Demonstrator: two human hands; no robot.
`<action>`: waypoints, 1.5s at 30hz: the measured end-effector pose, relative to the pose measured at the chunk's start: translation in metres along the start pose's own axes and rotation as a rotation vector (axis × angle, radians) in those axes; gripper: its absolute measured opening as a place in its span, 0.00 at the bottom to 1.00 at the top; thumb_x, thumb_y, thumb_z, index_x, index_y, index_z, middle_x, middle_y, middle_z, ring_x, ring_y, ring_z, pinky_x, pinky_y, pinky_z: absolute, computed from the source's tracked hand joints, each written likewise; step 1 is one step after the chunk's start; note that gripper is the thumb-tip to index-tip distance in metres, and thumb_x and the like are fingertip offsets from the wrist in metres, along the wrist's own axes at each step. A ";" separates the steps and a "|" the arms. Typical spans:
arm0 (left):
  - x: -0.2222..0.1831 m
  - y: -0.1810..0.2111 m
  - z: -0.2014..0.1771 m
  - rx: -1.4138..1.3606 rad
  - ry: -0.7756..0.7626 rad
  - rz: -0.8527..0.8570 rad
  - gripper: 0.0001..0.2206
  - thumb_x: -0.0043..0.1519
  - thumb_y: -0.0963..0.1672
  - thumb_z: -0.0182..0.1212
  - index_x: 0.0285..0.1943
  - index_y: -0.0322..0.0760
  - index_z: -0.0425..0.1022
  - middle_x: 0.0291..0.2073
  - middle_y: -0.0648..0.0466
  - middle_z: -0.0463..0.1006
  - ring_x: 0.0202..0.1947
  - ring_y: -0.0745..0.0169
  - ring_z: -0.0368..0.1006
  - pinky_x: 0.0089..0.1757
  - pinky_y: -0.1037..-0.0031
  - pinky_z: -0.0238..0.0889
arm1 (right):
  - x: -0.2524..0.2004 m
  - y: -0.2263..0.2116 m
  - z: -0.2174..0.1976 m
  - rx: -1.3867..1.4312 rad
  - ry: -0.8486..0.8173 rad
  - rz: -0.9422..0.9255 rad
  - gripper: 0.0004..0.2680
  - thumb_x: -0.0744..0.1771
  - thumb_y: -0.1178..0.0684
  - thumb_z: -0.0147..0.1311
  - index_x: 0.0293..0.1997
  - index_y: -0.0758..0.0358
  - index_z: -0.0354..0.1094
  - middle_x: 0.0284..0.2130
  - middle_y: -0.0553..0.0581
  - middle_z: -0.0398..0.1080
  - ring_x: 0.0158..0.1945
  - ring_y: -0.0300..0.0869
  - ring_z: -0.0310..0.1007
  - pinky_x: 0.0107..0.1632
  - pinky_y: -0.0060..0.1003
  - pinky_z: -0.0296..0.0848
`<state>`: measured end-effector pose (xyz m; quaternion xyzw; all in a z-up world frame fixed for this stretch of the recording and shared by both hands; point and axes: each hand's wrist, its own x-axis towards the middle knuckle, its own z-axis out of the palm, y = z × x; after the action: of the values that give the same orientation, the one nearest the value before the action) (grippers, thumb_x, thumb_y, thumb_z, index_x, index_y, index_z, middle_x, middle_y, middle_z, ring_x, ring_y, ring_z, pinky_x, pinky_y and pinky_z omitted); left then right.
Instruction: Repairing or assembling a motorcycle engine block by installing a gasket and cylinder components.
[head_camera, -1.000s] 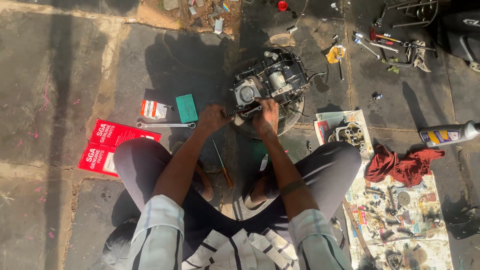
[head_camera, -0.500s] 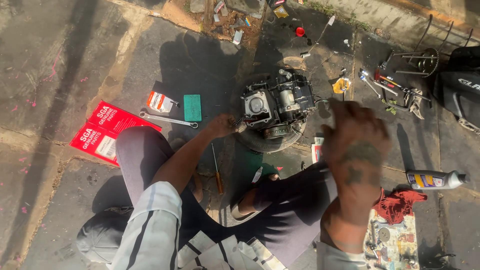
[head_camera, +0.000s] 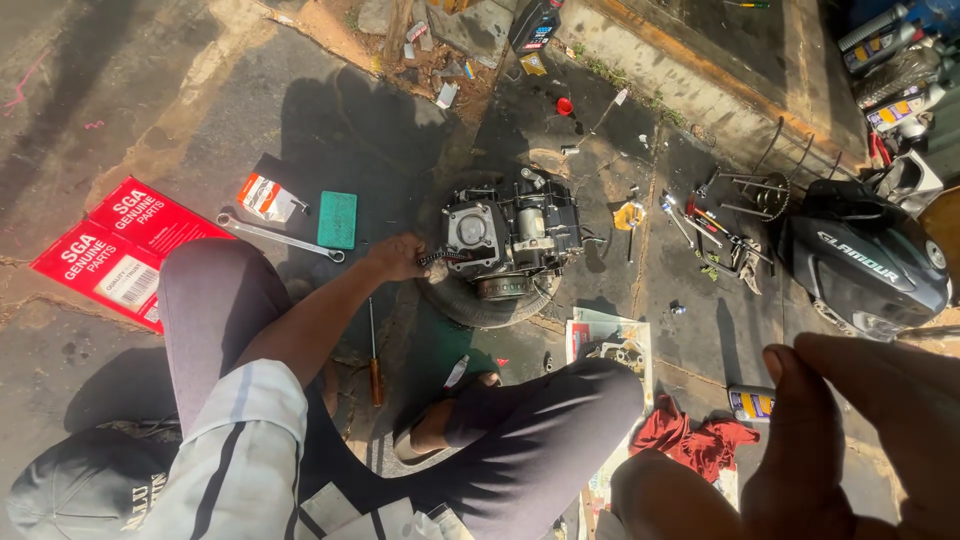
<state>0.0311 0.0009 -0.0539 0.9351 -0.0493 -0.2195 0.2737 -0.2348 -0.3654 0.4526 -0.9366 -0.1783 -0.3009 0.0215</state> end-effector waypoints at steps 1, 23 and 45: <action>-0.005 0.002 -0.001 -0.029 -0.018 -0.013 0.22 0.56 0.56 0.69 0.51 0.44 0.74 0.52 0.53 0.81 0.59 0.51 0.75 0.55 0.60 0.68 | -0.002 -0.014 0.008 0.029 -0.004 -0.003 0.04 0.74 0.56 0.55 0.53 0.63 0.68 0.45 0.57 0.70 0.51 0.42 0.71 0.60 0.33 0.69; -0.005 0.007 -0.004 -0.076 -0.009 -0.034 0.22 0.57 0.56 0.69 0.51 0.43 0.75 0.53 0.52 0.79 0.57 0.50 0.74 0.55 0.60 0.68 | 0.042 -0.038 0.372 0.191 -0.465 0.172 0.09 0.63 0.55 0.65 0.45 0.53 0.78 0.39 0.55 0.80 0.42 0.48 0.81 0.44 0.43 0.77; -0.058 0.079 -0.073 0.168 0.182 0.213 0.14 0.49 0.47 0.76 0.39 0.38 0.80 0.39 0.46 0.81 0.46 0.47 0.79 0.47 0.58 0.70 | 0.021 -0.090 0.473 0.687 -0.583 -0.018 0.07 0.65 0.60 0.60 0.46 0.60 0.77 0.42 0.56 0.77 0.46 0.51 0.78 0.47 0.47 0.75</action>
<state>0.0128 -0.0175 0.0653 0.9602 -0.1414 -0.0986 0.2198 0.0133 -0.2048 0.0715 -0.9192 -0.2745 0.0522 0.2775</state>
